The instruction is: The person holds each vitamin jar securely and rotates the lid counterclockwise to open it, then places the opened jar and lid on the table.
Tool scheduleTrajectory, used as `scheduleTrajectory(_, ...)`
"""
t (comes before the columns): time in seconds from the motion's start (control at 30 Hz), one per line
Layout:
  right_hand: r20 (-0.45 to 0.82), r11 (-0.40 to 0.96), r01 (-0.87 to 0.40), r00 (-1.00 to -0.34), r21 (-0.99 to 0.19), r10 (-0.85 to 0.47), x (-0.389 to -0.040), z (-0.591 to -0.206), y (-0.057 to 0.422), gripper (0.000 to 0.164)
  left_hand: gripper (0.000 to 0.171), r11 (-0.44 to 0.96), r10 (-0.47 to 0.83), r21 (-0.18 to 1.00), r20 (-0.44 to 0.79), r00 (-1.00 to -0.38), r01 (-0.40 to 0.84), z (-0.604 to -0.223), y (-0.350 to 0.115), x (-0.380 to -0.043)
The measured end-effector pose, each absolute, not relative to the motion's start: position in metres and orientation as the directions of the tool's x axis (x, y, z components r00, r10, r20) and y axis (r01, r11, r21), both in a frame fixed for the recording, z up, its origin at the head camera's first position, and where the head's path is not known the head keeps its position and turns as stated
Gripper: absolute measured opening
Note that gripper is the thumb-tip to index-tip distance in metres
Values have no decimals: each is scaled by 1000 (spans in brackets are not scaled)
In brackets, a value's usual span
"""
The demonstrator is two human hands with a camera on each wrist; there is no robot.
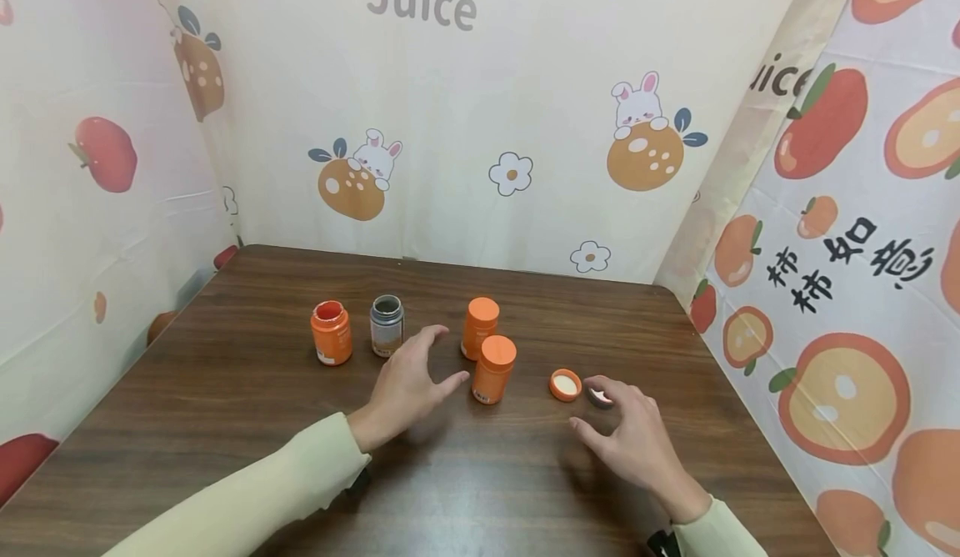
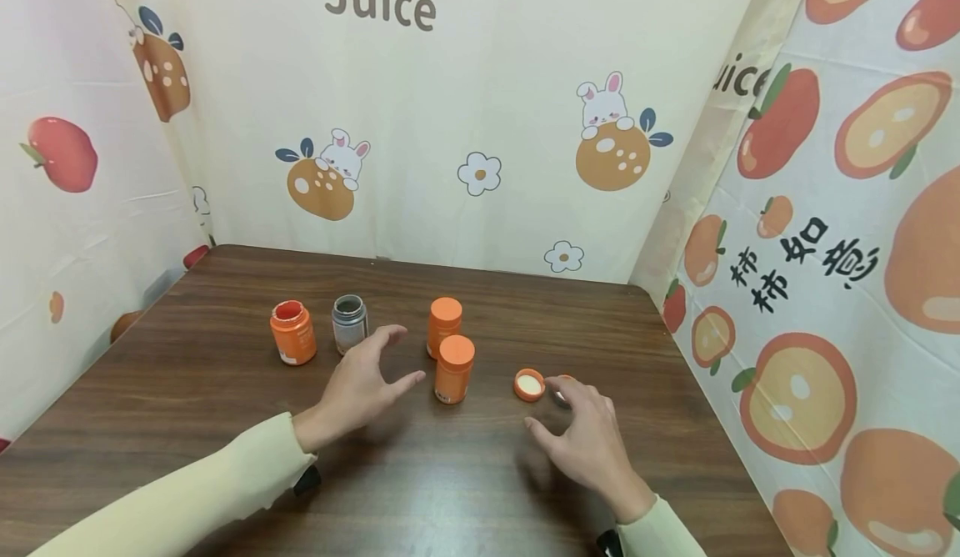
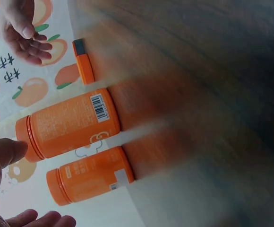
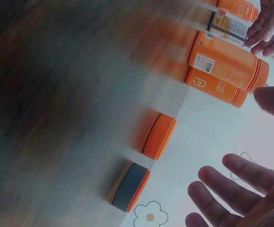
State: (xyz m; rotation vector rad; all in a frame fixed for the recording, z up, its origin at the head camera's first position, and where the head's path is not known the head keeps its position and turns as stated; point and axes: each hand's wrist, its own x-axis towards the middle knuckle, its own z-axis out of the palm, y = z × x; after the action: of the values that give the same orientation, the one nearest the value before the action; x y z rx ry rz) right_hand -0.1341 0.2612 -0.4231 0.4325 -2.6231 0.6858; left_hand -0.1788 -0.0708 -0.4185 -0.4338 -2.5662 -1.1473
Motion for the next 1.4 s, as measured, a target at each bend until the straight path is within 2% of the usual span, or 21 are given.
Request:
scheduleTrajectory(0.47,458,784,-462,-850,-415,-258,-125,-430,255,54,65,576,225,688,386,-894,442,-428,-64,-178)
scheduleTrajectory(0.73,462,774,-521,-820,-360,-337,-122,-431,250,56,65,543,250,711,371,-894,447,-430,-61,-180)
scheduleTrajectory(1.1,510,741,-625,-733,-245,-450,-118,-433,243,58,68,520,272,744,322,-907,420,-432,-54,-184)
scheduleTrajectory(1.4,487,736,-635,-732,-236,-476,-117,-435,239,62,65,467,271,791,298,-915,395,-437,-47,-188)
